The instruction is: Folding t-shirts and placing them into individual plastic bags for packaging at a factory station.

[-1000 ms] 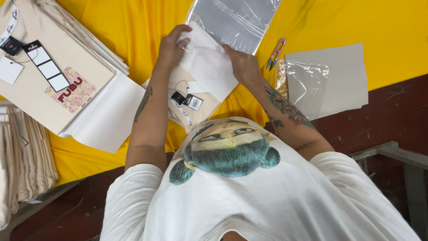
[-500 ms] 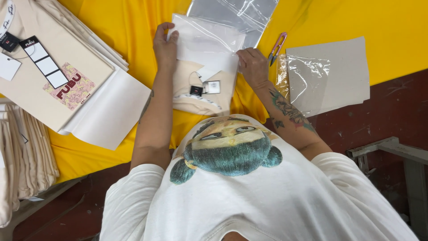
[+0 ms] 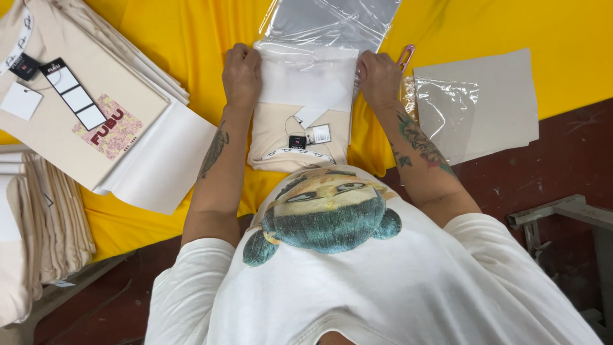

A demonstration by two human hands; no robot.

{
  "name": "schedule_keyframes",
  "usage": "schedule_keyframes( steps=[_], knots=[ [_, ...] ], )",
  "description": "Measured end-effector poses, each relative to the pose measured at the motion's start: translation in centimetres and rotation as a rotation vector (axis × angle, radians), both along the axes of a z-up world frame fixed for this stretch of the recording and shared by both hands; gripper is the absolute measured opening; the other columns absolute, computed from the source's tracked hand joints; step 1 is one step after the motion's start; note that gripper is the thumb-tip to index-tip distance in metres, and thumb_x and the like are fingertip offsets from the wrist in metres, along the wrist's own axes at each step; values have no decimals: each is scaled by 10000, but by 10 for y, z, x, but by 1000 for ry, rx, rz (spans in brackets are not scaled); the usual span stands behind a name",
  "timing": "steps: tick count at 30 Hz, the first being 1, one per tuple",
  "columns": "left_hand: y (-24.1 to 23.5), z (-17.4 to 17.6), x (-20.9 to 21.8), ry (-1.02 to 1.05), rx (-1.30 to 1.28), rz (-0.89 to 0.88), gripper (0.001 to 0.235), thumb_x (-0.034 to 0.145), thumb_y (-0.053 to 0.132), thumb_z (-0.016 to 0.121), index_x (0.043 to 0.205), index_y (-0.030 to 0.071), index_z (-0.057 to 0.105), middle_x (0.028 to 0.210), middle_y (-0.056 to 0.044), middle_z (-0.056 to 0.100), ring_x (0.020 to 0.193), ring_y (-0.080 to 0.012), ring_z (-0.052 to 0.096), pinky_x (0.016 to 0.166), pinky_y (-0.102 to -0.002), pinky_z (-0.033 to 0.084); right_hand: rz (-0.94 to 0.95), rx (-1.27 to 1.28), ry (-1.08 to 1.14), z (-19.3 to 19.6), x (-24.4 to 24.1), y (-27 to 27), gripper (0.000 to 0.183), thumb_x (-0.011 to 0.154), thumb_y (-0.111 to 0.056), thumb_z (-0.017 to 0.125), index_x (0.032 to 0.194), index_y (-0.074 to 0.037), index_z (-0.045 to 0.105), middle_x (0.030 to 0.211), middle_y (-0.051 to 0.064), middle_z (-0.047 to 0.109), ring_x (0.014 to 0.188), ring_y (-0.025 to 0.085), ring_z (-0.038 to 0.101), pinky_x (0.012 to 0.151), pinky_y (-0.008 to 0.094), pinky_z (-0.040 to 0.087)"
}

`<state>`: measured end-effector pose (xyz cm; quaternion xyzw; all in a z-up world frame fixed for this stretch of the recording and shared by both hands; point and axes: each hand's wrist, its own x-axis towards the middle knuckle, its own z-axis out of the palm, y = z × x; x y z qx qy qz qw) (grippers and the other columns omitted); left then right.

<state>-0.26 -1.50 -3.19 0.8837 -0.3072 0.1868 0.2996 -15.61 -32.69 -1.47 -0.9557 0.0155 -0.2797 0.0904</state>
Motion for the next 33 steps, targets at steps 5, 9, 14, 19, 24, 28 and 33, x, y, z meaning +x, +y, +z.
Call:
schedule_keyframes(
  steps=[5, 9, 14, 19, 24, 28, 33],
  knots=[
    [6, 2, 6, -191, 145, -112, 99, 800, -53, 619, 811, 41, 592, 913, -77, 597, 782, -315, 517, 592, -436, 402, 48, -83, 101, 16, -23, 11, 121, 870, -15, 737, 780, -93, 713, 803, 28, 665, 839, 251, 546, 755, 384, 434],
    [29, 7, -10, -196, 252, -161, 105, 822, -22, 634, 797, 78, 616, 953, -48, 604, 859, -292, 493, 703, -414, 386, 116, -25, 210, 24, -43, 22, 122, 981, -86, 684, 861, -84, 701, 877, 64, 691, 809, 272, 600, 711, 402, 481],
    [39, 3, -7, -10, 210, -99, 452, 718, -143, 601, 1124, 13, 722, 1127, -144, 639, 926, -379, 563, 645, -478, 456, 145, 285, 196, 22, -38, 16, 64, 937, 29, 679, 958, -30, 689, 1023, 142, 684, 939, 345, 604, 736, 453, 523],
    [-35, 46, -40, -70, 5, -458, 272, 1029, 172, 687, 1204, -33, 653, 1178, -226, 662, 1062, -419, 597, 959, -522, 491, 220, 352, 83, 39, -25, 17, 99, 992, 47, 672, 998, -22, 743, 992, 114, 726, 952, 308, 590, 816, 418, 498],
    [-86, 35, -70, 49, 219, -580, 590, 990, 324, 767, 1434, 10, 539, 1455, -238, 546, 1368, -422, 470, 1178, -574, 345, 21, 827, 194, 12, -2, 10, 308, 1036, -56, 493, 1339, -72, 547, 1242, 147, 662, 1081, 277, 640, 935, 376, 514],
    [-101, -1, -58, -111, 105, -536, 330, 951, -91, 602, 1268, -30, 671, 1358, -257, 626, 1289, -444, 550, 1138, -582, 388, -194, 1375, 392, 2, 21, 6, 369, 1036, -191, 456, 1369, -149, 609, 1217, 41, 682, 1054, 144, 630, 907, 230, 521],
    [-108, 7, -47, -29, 43, -477, 272, 1059, 100, 631, 1315, 14, 659, 1377, -212, 637, 1315, -401, 561, 1155, -545, 385, -200, 1620, 320, 22, 23, 24, 385, 931, -281, 713, 1263, -146, 574, 1069, 76, 677, 898, 171, 666, 766, 279, 565]
  ],
)
